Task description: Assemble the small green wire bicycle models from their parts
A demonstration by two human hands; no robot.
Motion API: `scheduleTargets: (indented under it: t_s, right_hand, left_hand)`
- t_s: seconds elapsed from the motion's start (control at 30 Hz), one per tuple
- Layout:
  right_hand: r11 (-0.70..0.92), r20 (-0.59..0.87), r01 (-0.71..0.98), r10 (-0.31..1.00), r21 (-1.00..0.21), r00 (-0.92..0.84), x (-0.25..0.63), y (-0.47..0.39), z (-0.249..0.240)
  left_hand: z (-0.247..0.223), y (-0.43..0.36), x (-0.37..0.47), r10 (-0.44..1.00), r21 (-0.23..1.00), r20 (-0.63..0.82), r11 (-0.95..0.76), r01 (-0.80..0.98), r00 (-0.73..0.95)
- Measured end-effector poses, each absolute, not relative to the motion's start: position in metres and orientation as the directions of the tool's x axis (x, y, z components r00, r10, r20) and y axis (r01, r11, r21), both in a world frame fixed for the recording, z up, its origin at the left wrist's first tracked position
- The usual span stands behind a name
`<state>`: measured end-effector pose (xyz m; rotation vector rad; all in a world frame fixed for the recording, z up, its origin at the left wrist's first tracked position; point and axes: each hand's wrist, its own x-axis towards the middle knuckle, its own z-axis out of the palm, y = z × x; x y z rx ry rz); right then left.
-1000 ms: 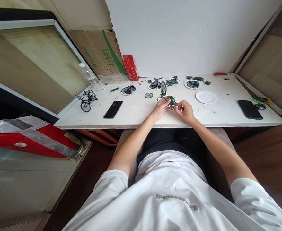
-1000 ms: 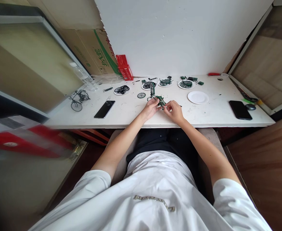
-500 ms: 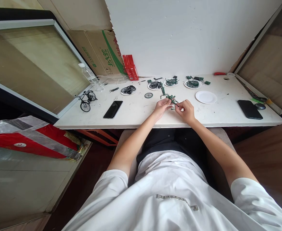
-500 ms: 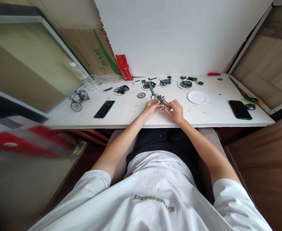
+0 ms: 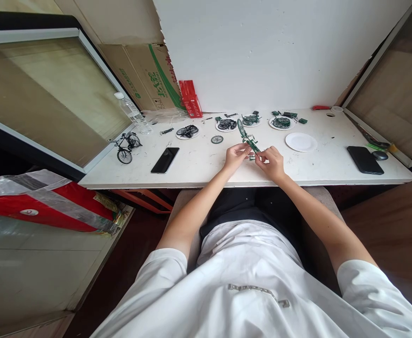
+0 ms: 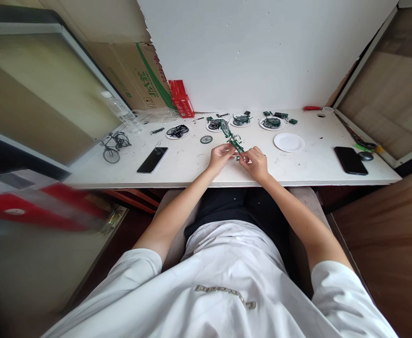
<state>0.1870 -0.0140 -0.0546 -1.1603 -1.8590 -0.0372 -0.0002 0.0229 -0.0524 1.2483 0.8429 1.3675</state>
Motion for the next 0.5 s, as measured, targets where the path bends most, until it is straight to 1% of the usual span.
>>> scheduleTargets:
  t_s: [0.1, 0.17, 0.23, 0.37, 0.43, 0.5]
  right_hand:
    - [0.545, 0.714, 0.744, 0.688, -0.386, -0.134, 0.187, -0.014, -0.054]
    - [0.554, 0.729, 0.747, 0.67, -0.367, -0.139, 0.186, -0.013, -0.055]
    - [0.58, 0.759, 0.739, 0.635, -0.343, -0.147, 0.187, -0.012, -0.057]
    - [0.65, 0.84, 0.709, 0.521, -0.273, -0.154, 0.187, -0.009, -0.06]
    - [0.671, 0.861, 0.702, 0.48, -0.239, -0.166, 0.187, -0.009, -0.06]
    - [0.676, 0.865, 0.705, 0.467, -0.217, -0.181, 0.187, -0.009, -0.06]
  left_hand:
    - [-0.053, 0.024, -0.001, 0.962, 0.945, 0.252, -0.222, -0.239, 0.102]
    - [-0.052, 0.024, -0.002, 0.962, 0.944, 0.246, -0.209, -0.256, 0.12]
    - [-0.05, 0.024, -0.004, 0.963, 0.941, 0.223, -0.172, -0.29, 0.151]
    - [-0.045, 0.021, -0.007, 0.959, 0.913, 0.176, -0.074, -0.401, 0.223]
    - [-0.043, 0.021, -0.007, 0.961, 0.9, 0.156, -0.044, -0.433, 0.226]
    - [-0.042, 0.02, -0.007, 0.969, 0.897, 0.132, -0.027, -0.442, 0.209]
